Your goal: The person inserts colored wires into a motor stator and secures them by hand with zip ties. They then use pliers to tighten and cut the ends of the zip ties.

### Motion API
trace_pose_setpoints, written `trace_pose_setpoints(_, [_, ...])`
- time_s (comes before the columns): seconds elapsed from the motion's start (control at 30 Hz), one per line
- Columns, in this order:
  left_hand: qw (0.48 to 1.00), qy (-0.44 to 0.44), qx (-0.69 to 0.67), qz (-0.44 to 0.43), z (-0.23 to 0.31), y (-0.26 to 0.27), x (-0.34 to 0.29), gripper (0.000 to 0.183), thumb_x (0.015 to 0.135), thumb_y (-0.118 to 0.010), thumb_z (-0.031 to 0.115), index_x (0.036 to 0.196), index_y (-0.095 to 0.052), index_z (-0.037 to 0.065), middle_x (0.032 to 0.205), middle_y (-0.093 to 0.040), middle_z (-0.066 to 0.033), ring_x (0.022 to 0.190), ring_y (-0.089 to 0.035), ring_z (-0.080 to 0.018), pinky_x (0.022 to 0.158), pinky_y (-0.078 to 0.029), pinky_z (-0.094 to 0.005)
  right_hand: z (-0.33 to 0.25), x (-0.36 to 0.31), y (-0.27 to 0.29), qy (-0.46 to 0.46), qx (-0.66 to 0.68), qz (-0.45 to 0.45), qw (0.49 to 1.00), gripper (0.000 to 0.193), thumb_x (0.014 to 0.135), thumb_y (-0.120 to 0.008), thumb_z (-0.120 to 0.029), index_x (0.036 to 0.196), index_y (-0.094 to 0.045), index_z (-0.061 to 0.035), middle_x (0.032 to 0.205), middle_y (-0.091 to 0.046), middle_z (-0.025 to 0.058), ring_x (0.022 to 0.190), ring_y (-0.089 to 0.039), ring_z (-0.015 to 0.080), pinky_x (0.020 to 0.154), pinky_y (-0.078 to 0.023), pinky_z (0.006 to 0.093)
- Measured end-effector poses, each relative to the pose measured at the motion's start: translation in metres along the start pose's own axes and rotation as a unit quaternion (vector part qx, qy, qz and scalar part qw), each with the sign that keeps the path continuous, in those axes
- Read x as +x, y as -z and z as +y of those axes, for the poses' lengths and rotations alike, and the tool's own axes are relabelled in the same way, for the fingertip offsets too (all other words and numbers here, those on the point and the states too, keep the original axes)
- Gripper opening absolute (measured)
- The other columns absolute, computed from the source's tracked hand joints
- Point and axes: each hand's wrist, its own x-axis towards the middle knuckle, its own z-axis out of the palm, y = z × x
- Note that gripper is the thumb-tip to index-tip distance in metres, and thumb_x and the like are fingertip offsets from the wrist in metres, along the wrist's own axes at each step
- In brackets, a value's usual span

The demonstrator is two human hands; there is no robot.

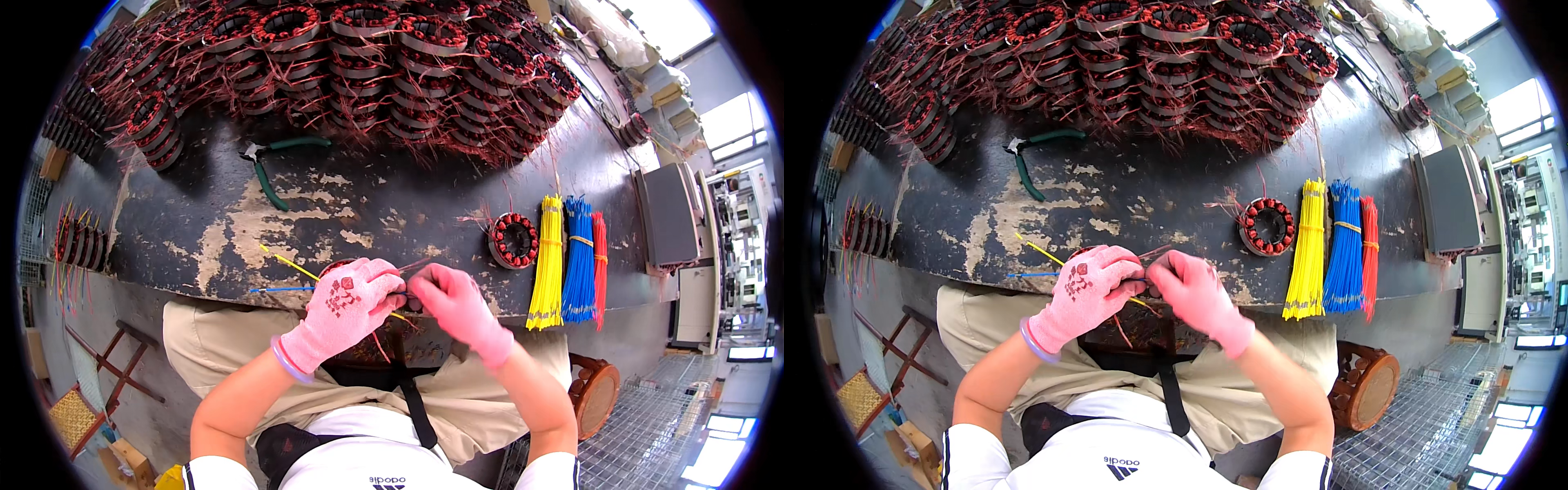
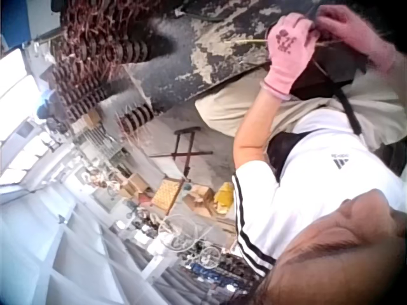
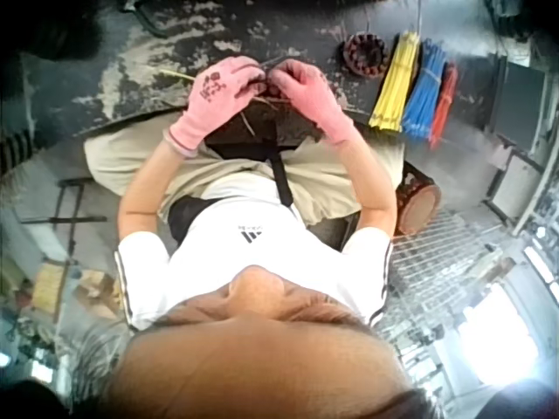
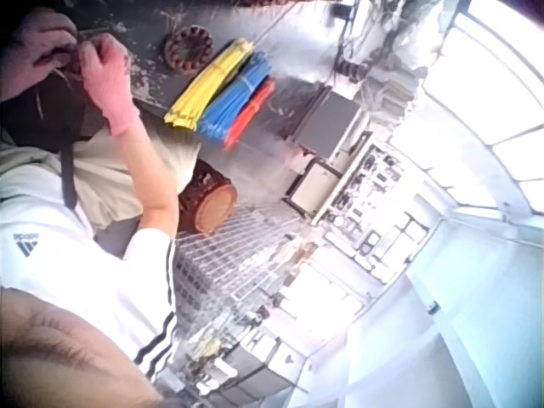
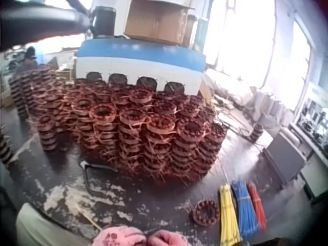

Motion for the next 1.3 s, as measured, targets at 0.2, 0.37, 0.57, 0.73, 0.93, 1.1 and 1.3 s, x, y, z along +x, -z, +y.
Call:
trace_pose_setpoints(0.2, [1.0, 0.003, -0.018, -0.004, 0.0, 0.001, 0.001, 0.018, 0.079, -0.078, 0.013, 0.093, -0.069, 0.009, 0.098, -0.068, -0.0059, 0.086, -0.067, -0.0284, 0.075, -0.053, -0.0404, -0.01, -0.012, 0.005, 0.096, -0.169, 0.115, 0.974, 0.028, 0.084, -0.081, -0.024, 0.105, -0.07, -0.0086, 0.093, -0.07, 0.0066, 0.07, -0.064, 0.0144, 0.067, -0.051, 0.0282])
trace_pose_setpoints(0.37, [1.0, 0.005, -0.016, 0.002, 0.002, 0.002, 0.001, 0.017, 0.079, -0.077, 0.011, 0.094, -0.069, 0.009, 0.098, -0.068, -0.0058, 0.086, -0.067, -0.0282, 0.075, -0.053, -0.0405, 0.0, -0.01, -0.002, 0.259, -0.41, 0.125, 0.865, 0.028, 0.087, -0.076, -0.026, 0.109, -0.068, -0.0102, 0.098, -0.069, 0.0058, 0.08, -0.065, 0.019, 0.075, -0.053, 0.0365])
trace_pose_setpoints(0.57, [1.0, -0.006, -0.018, -0.008, -0.001, 0.002, 0.0, 0.018, 0.078, -0.077, 0.011, 0.094, -0.068, 0.01, 0.098, -0.068, -0.005, 0.085, -0.067, -0.028, 0.075, -0.054, -0.0403, 0.0, -0.004, 0.011, -0.204, 0.202, -0.15, 0.946, 0.019, 0.1, -0.059, -0.017, 0.106, -0.066, -0.0016, 0.085, -0.065, -0.0019, 0.078, -0.056, 0.0047, 0.069, -0.048, 0.024])
trace_pose_setpoints(0.73, [1.0, 0.002, -0.023, -0.013, 0.001, 0.002, 0.001, 0.018, 0.078, -0.078, 0.012, 0.094, -0.068, 0.01, 0.098, -0.068, -0.0045, 0.085, -0.067, -0.0276, 0.075, -0.054, -0.04, -0.009, -0.009, 0.009, 0.25, -0.262, 0.063, 0.93, 0.016, 0.095, -0.064, -0.018, 0.1, -0.067, -0.0031, 0.081, -0.067, 0.0072, 0.076, -0.066, 0.025, 0.067, -0.051, 0.0341])
trace_pose_setpoints(0.93, [1.0, -0.013, -0.018, -0.021, 0.001, 0.001, 0.001, 0.018, 0.078, -0.078, 0.013, 0.093, -0.069, 0.009, 0.098, -0.068, -0.0047, 0.085, -0.066, -0.0273, 0.076, -0.054, -0.0396, 0.0, 0.0, 0.004, -0.127, 0.074, -0.059, 0.987, 0.024, 0.096, -0.065, -0.02, 0.087, -0.061, 0.0016, 0.072, -0.065, 0.0116, 0.061, -0.056, 0.0282, 0.059, -0.045, 0.0364])
trace_pose_setpoints(1.1, [0.999, -0.011, -0.04, -0.02, -0.001, 0.002, 0.0, 0.017, 0.077, -0.077, 0.01, 0.093, -0.069, 0.009, 0.099, -0.068, -0.0051, 0.086, -0.066, -0.0273, 0.077, -0.054, -0.0402, -0.012, -0.012, 0.008, 0.106, -0.226, 0.077, 0.965, 0.023, 0.089, -0.075, -0.024, 0.101, -0.068, -0.006, 0.092, -0.069, 0.007, 0.072, -0.063, 0.0185, 0.067, -0.05, 0.0329])
trace_pose_setpoints(1.3, [0.999, -0.014, -0.034, -0.017, 0.0, 0.002, 0.002, 0.018, 0.077, -0.077, 0.011, 0.092, -0.069, 0.009, 0.099, -0.068, -0.0048, 0.085, -0.066, -0.0274, 0.076, -0.054, -0.0396, 0.01, -0.013, -0.004, 0.218, -0.311, 0.114, 0.918, 0.029, 0.083, -0.079, -0.026, 0.102, -0.067, -0.0081, 0.09, -0.068, 0.0048, 0.08, -0.066, 0.0245, 0.071, -0.053, 0.0382])
